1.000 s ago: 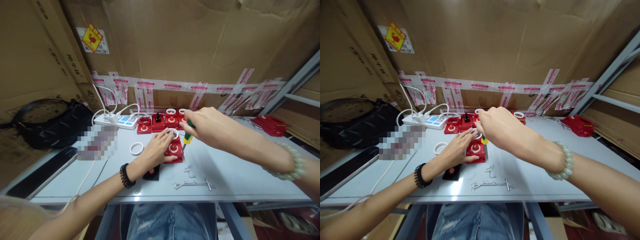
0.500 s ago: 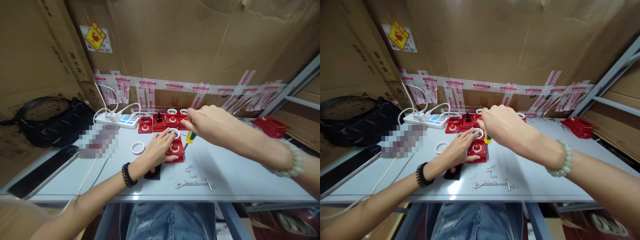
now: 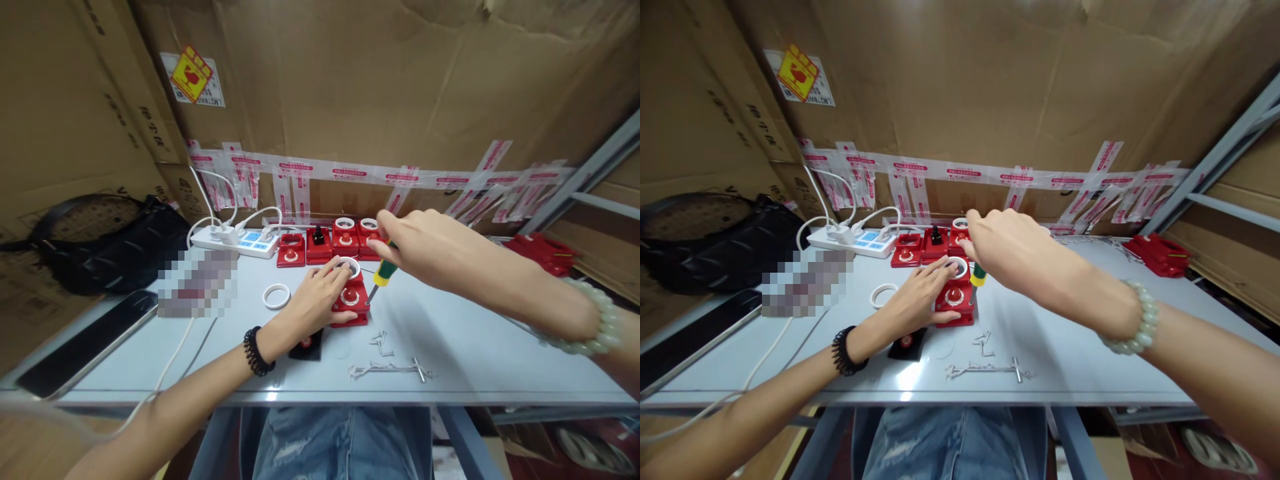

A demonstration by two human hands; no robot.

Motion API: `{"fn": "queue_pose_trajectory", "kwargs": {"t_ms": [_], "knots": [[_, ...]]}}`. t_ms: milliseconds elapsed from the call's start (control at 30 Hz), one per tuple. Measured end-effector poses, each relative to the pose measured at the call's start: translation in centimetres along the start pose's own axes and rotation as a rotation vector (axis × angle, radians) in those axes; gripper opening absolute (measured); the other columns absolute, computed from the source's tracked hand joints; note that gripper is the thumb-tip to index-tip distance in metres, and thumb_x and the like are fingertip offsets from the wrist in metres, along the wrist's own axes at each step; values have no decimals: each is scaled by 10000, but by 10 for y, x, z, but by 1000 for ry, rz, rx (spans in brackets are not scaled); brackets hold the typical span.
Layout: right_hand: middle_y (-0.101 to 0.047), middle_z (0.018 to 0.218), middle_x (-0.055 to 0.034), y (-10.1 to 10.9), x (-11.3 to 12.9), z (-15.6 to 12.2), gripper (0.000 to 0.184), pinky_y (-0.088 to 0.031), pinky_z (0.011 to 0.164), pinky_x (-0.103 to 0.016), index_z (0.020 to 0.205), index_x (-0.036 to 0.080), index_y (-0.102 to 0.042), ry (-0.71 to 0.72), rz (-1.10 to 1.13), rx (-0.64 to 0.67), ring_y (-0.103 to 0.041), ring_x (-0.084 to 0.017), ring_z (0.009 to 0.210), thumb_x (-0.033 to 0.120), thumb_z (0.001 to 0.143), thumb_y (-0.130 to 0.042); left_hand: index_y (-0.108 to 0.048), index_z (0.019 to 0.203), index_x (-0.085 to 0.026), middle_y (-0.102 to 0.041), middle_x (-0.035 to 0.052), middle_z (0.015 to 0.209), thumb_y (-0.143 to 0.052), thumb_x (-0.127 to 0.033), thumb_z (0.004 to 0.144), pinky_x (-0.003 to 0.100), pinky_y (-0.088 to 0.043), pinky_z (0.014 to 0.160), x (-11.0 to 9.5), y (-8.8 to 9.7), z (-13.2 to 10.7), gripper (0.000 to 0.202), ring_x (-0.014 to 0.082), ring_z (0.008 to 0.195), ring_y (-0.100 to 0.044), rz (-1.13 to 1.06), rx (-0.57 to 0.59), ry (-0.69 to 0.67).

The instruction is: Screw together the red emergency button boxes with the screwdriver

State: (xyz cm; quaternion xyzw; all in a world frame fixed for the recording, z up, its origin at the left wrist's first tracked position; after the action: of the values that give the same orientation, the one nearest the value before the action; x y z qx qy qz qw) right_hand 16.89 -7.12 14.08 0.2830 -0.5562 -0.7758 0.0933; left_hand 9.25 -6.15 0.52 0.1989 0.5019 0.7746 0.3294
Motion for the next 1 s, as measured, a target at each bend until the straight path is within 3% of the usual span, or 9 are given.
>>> {"fn": "queue_pose_trajectory", "kwargs": {"t_ms": [100,200,333,433,533,700,800,933,1000], "knots": [[-643,832,-56,0,5,-5,205,-326,533,-288,1000,187,-480,105,204,57,-560,-168,644,351,892,-421,-367,1312,-104,-518,199,1320,-647,-525,770,442,-426,948,0,-1,0,741,330,1350,-338,-10,3,0],[-640,951,-94,2,11,-11,268,-368,586,-294,1025,174,-477,132,249,66,-593,-185,745,398,900,-398,-355,1326,-120,-503,197,1339,-648,-514,771,454,-419,957,1,-1,0,741,328,1358,-326,-21,6,7],[-641,729,-115,1,-2,-7,507,-300,507,-301,1019,121,-491,-78,-8,-40,-595,-226,617,578,903,-303,-355,1325,-114,-489,208,1351,-666,-504,758,454,-413,964,0,1,0,755,329,1359,-324,-16,5,16],[-631,655,-119,-1,-12,-3,470,-263,488,-299,946,128,-514,-182,-129,-70,-583,-231,568,545,915,-299,-359,1316,-111,-483,203,1360,-677,-496,753,447,-416,959,0,2,0,752,328,1358,-327,-11,11,19],[-654,748,-94,-3,-9,-1,271,-303,519,-298,987,159,-490,-75,18,-27,-582,-210,613,400,906,-396,-358,1317,-115,-500,196,1343,-665,-502,763,443,-417,959,-1,2,0,742,322,1366,-313,-18,11,10],[-624,1020,-64,9,13,-11,256,-378,632,-279,1033,211,-448,174,380,10,-573,-181,823,351,835,-530,-346,1335,-135,-485,189,1361,-652,-501,774,448,-412,970,0,2,0,736,313,1368,-311,-29,5,9],[-623,877,-63,4,17,-13,222,-339,568,-277,979,193,-470,127,291,72,-547,-172,701,390,878,-465,-349,1332,-137,-470,191,1374,-651,-501,774,447,-414,967,-1,2,0,731,313,1363,-319,-28,6,6],[-591,671,-55,2,5,-7,452,-206,481,-282,886,182,-505,-66,65,30,-485,-170,535,587,900,-306,-376,1311,-114,-499,203,1340,-650,-511,770,450,-429,937,0,2,0,725,335,1332,-362,-6,5,14],[-580,634,-46,3,0,-5,454,-196,485,-286,827,188,-511,-113,49,24,-474,-165,519,560,920,-268,-374,1312,-111,-503,204,1335,-650,-519,768,451,-425,940,0,1,0,734,338,1342,-347,-1,4,13]]}}
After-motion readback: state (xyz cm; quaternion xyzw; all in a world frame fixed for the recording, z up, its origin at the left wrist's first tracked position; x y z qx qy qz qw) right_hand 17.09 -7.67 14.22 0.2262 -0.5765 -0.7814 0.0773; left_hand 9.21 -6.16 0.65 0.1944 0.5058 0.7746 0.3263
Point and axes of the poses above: each hand's wrist, its own z-axis towards the middle knuckle, its own y-axis out of the back of the hand, x = y × z, the point moved 9 cm from there along z, towards the middle knuckle
